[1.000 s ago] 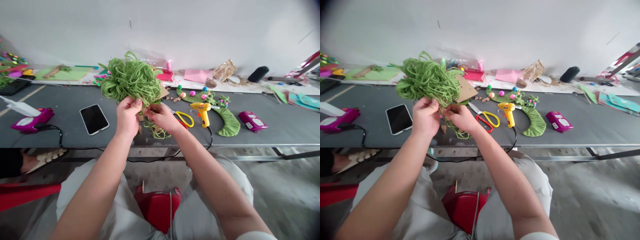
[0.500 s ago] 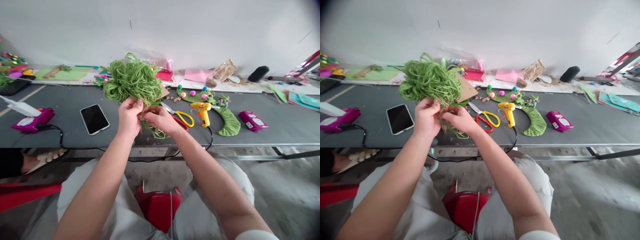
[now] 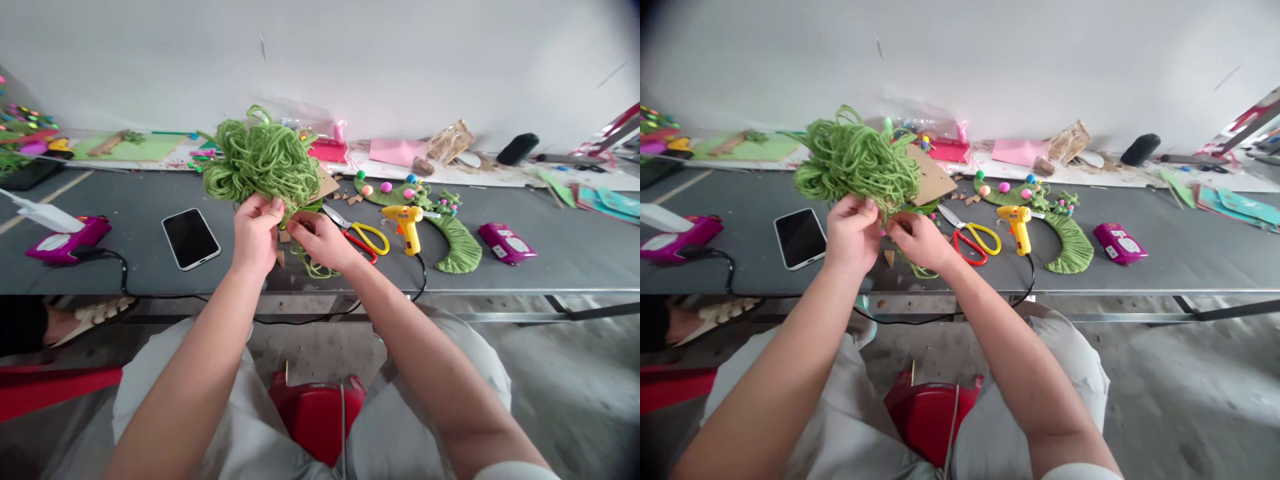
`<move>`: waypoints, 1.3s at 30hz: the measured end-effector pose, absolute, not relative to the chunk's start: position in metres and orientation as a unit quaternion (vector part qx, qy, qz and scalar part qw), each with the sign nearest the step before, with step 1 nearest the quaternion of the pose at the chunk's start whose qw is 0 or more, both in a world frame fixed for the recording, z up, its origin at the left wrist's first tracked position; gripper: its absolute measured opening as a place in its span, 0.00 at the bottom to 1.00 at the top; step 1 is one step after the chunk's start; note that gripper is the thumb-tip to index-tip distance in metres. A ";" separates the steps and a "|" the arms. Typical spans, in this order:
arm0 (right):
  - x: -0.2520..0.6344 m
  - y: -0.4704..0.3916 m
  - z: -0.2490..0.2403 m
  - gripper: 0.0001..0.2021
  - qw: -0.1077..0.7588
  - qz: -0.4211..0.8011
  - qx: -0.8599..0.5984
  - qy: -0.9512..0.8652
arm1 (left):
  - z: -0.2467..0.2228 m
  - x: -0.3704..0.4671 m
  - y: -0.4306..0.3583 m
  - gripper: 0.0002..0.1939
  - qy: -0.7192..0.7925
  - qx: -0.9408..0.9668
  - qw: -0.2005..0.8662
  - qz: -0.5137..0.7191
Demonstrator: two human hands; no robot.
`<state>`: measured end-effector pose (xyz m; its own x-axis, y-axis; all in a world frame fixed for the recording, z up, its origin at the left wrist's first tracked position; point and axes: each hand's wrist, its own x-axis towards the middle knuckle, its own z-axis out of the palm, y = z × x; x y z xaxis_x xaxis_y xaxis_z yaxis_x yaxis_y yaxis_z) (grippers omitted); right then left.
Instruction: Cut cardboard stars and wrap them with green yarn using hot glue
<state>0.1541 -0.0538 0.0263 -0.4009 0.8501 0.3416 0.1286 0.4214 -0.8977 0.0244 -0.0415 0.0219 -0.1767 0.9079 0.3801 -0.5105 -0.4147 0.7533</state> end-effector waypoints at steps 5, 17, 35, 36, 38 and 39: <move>0.161 -0.059 0.033 0.08 0.388 0.355 -0.389 -0.756 | 0.023 0.017 -0.036 0.09 0.228 0.427 0.471 0.737; 0.169 -0.070 0.032 0.11 0.371 0.324 -0.388 -0.779 | 0.022 0.018 -0.037 0.09 0.232 0.395 0.504 0.732; 0.191 -0.080 0.018 0.10 0.298 0.285 -0.418 -0.810 | 0.025 -0.017 -0.024 0.16 0.274 0.359 0.456 0.767; 0.193 -0.080 0.016 0.10 0.296 0.282 -0.428 -0.806 | 0.025 -0.020 -0.023 0.16 0.275 0.357 0.452 0.770; 0.196 -0.079 0.013 0.09 0.289 0.274 -0.451 -0.798 | 0.026 -0.025 -0.021 0.17 0.281 0.352 0.441 0.776; 0.198 -0.079 0.012 0.08 0.285 0.268 -0.465 -0.794 | 0.026 -0.027 -0.020 0.17 0.284 0.347 0.435 0.781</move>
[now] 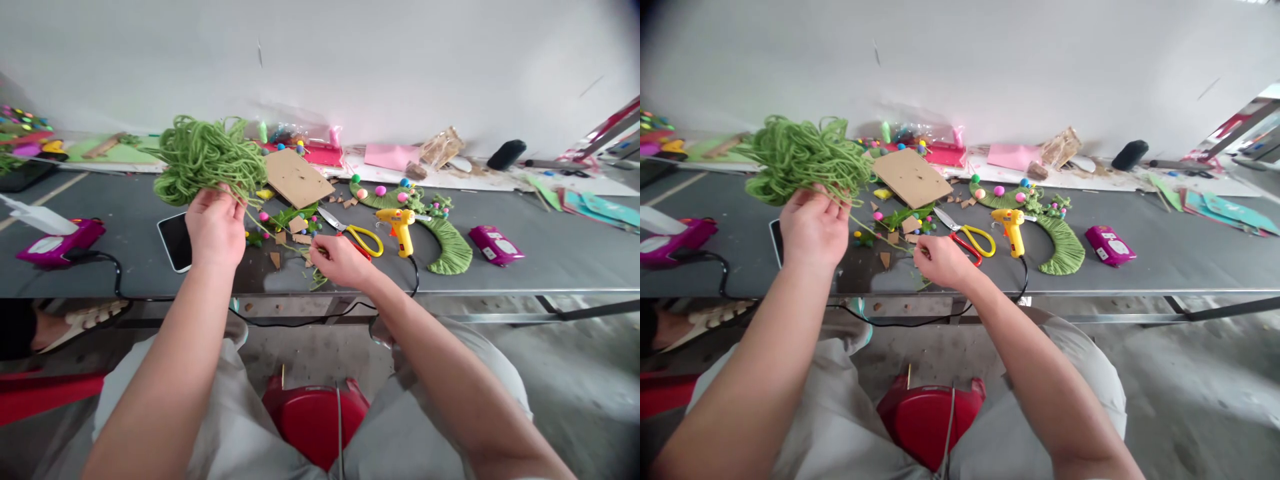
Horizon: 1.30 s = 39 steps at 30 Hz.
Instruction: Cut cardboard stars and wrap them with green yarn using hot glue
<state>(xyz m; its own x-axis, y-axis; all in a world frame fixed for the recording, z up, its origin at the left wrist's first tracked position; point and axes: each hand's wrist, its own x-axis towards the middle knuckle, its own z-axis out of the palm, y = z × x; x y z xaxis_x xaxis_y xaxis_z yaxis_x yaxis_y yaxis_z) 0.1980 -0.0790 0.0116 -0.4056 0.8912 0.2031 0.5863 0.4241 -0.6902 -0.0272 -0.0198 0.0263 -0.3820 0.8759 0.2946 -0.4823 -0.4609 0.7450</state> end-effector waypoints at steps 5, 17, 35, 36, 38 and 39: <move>0.212 -0.077 0.011 0.10 0.250 0.209 -0.558 -0.764 | 0.035 -0.040 -0.015 0.14 0.271 0.267 0.419 0.824; 0.239 -0.072 0.011 0.10 0.148 0.151 -0.681 -0.701 | 0.039 -0.071 -0.009 0.16 0.276 0.313 0.348 0.839; 0.160 -0.055 0.020 0.13 0.408 0.472 -0.418 -0.661 | 0.028 0.035 -0.040 0.07 0.308 0.376 0.425 0.764; 0.157 -0.054 0.019 0.13 0.412 0.494 -0.409 -0.648 | 0.027 0.036 -0.041 0.06 0.308 0.377 0.429 0.761; 0.153 -0.053 0.017 0.14 0.424 0.534 -0.390 -0.620 | 0.027 0.037 -0.041 0.06 0.305 0.379 0.433 0.759; 0.152 -0.053 0.017 0.14 0.430 0.551 -0.381 -0.605 | 0.027 0.037 -0.042 0.05 0.302 0.379 0.435 0.759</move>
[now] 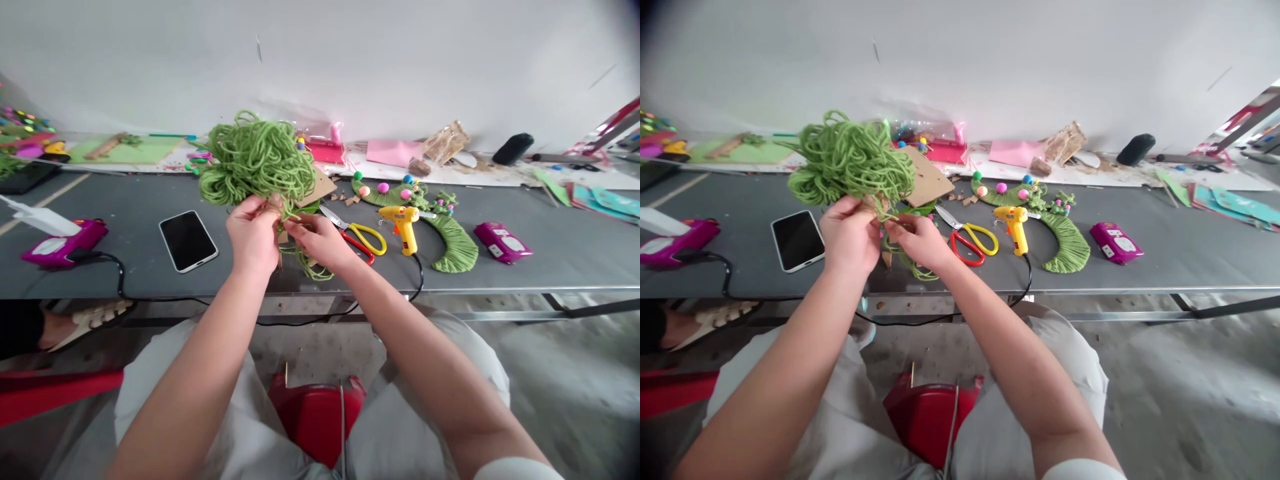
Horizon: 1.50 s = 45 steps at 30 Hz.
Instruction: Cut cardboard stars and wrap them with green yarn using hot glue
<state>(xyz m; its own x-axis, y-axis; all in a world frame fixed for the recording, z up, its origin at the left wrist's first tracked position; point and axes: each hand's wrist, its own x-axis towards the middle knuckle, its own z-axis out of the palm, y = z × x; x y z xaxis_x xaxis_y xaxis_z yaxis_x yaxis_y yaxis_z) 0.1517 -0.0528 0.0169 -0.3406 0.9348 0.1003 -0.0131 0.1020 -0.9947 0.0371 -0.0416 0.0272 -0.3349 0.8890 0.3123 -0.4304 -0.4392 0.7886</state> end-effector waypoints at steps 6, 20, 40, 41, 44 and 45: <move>0.149 -0.057 0.018 0.21 0.439 0.601 -0.361 -0.562 | 0.027 0.031 -0.043 0.07 0.295 0.374 0.438 0.762; 0.138 -0.056 0.004 0.10 0.394 0.467 -0.367 -0.701 | 0.026 0.023 -0.044 0.07 0.336 0.385 0.418 0.751; 0.138 -0.054 0.006 0.12 0.458 0.454 -0.341 -0.684 | 0.025 0.022 -0.043 0.06 0.288 0.381 0.443 0.759; 0.140 -0.055 0.006 0.11 0.451 0.450 -0.337 -0.693 | 0.025 0.021 -0.042 0.06 0.286 0.381 0.442 0.760; 0.146 -0.057 0.008 0.11 0.433 0.441 -0.319 -0.719 | 0.025 0.018 -0.041 0.06 0.283 0.380 0.437 0.764; 0.148 -0.057 0.009 0.12 0.428 0.439 -0.310 -0.727 | 0.025 0.017 -0.040 0.07 0.283 0.379 0.436 0.766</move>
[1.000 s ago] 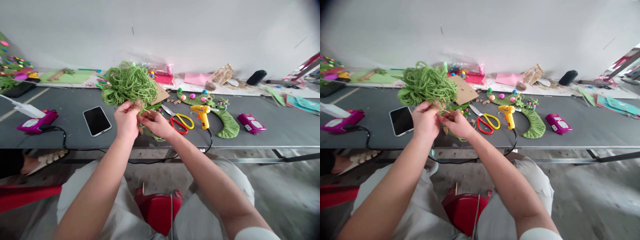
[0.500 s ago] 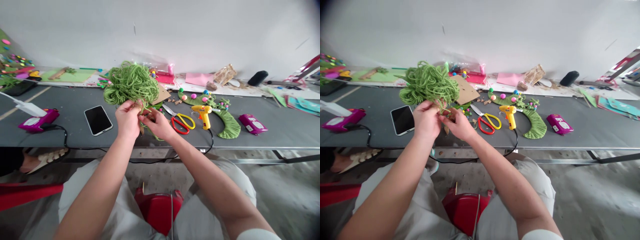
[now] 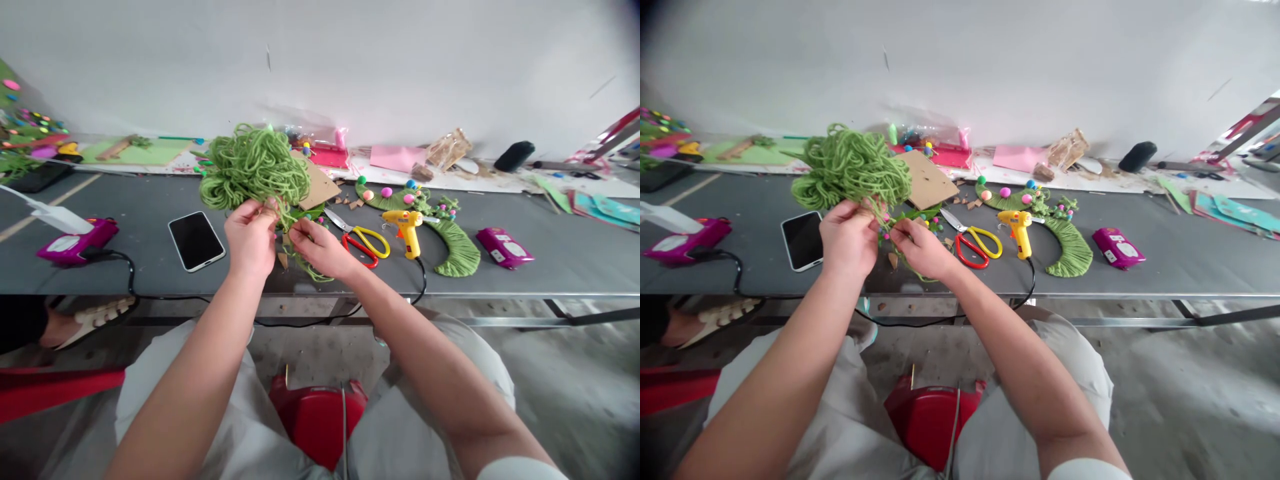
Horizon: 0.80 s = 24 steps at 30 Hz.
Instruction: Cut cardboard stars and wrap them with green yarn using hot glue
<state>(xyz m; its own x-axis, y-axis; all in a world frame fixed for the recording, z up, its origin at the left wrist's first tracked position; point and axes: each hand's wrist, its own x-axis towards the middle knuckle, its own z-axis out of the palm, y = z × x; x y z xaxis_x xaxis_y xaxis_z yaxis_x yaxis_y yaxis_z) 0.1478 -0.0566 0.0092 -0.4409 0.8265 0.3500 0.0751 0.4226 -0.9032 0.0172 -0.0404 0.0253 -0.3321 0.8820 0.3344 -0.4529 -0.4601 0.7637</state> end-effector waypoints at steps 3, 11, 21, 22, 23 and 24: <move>0.153 -0.057 0.013 0.11 0.405 0.417 -0.304 -0.755 | 0.024 0.016 -0.039 0.07 0.288 0.377 0.436 0.765; 0.158 -0.070 0.027 0.08 0.275 0.241 -0.427 -0.827 | 0.025 0.010 -0.035 0.08 0.288 0.361 0.434 0.773; 0.179 -0.090 0.025 0.12 0.115 0.087 -0.480 -0.866 | 0.009 -0.009 -0.016 0.10 0.340 0.416 0.348 0.769; 0.184 -0.091 0.024 0.13 0.100 0.079 -0.484 -0.866 | 0.008 -0.011 -0.015 0.10 0.340 0.415 0.347 0.769; 0.189 -0.093 0.023 0.13 0.087 0.074 -0.488 -0.866 | 0.007 -0.014 -0.014 0.11 0.338 0.412 0.346 0.772; 0.194 -0.094 0.023 0.13 0.076 0.070 -0.491 -0.865 | 0.007 -0.015 -0.013 0.12 0.335 0.408 0.345 0.776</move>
